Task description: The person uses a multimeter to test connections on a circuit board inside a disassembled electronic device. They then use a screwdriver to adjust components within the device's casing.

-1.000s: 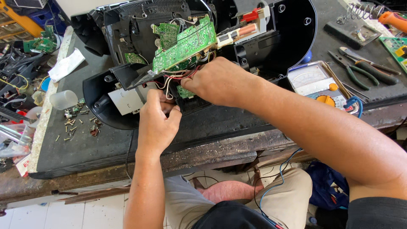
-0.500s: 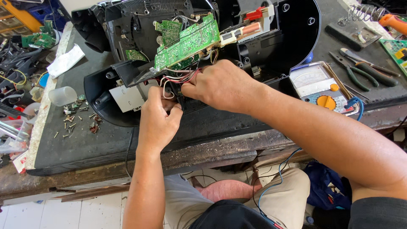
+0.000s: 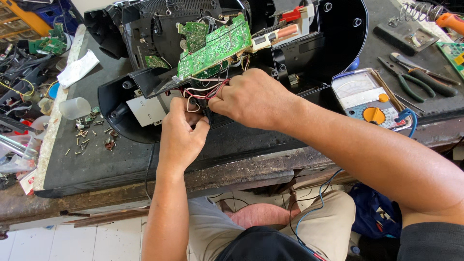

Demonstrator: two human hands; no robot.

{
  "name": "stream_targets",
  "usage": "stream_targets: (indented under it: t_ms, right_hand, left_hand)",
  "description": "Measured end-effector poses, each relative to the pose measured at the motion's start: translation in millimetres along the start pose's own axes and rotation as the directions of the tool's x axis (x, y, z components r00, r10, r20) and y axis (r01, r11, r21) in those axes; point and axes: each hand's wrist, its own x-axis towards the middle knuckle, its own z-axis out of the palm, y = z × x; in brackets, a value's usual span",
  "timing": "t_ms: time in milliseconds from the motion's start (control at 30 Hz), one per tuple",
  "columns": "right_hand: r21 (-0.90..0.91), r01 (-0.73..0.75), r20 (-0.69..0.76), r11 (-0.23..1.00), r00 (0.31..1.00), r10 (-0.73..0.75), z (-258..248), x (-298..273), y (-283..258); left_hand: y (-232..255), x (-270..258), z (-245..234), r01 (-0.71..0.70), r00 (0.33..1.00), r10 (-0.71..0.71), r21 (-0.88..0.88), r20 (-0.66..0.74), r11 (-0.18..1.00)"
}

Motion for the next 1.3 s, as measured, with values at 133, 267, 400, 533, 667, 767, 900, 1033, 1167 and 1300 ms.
stream_targets:
  t_ms: [133, 267, 400, 533, 667, 767, 900, 1033, 1167, 1300]
  right_hand:
    - [0.015, 0.000, 0.013, 1.000, 1.000, 0.000, 5.3, -1.8, 1.9]
    - [0.023, -0.001, 0.003, 1.000, 1.000, 0.001, 11.2, 0.0, -0.9]
    - [0.033, -0.014, 0.008, 0.999, 1.000, 0.014, 8.6, -1.5, -1.7]
    - [0.061, -0.029, -0.086, 0.998, 0.996, 0.034, 7.5, -5.4, -3.9]
    - [0.078, -0.055, -0.104, 0.995, 0.993, 0.063, -4.1, -9.9, 0.2]
    - [0.118, -0.075, -0.126, 0.990, 0.988, 0.089, -12.6, -11.5, 4.5]
    - [0.179, -0.084, -0.166, 0.980, 0.979, 0.115, -20.2, -13.7, 7.4]
    - [0.268, -0.104, -0.188, 0.958, 0.970, 0.157, -16.3, -21.6, 11.8]
    - [0.299, -0.108, -0.167, 0.948, 0.972, 0.163, -17.8, -24.4, 12.0]
    - [0.300, -0.087, -0.180, 0.950, 0.973, 0.146, -14.8, -27.5, 10.0]
  left_hand:
    - [-1.5, 1.6, 1.4, -0.017, 1.000, 0.017, -0.006, -0.009, 1.000]
    - [-1.4, 1.1, 2.0, -0.017, 1.000, 0.017, 0.020, -0.012, 1.000]
    - [-2.3, -3.1, 3.5, -0.035, 0.999, 0.035, 0.010, -0.026, 0.999]
    - [-0.4, -6.4, 7.1, -0.090, 0.989, 0.096, 0.057, -0.116, 0.994]
    - [-10.6, -8.9, 18.7, -0.171, 0.948, 0.198, 0.127, -0.250, 0.977]
    - [-6.2, -9.9, 26.9, -0.244, 0.892, 0.290, 0.172, -0.348, 0.954]
    - [2.0, -12.6, 34.6, -0.401, 0.794, 0.425, 0.150, -0.435, 0.904]
    - [-30.2, -12.0, 42.5, -0.448, 0.681, 0.575, 0.363, -0.454, 0.817]
    - [-24.0, -10.0, 44.7, -0.396, 0.680, 0.617, 0.510, -0.396, 0.764]
    - [-22.6, -8.0, 46.8, -0.341, 0.731, 0.570, 0.522, -0.376, 0.782]
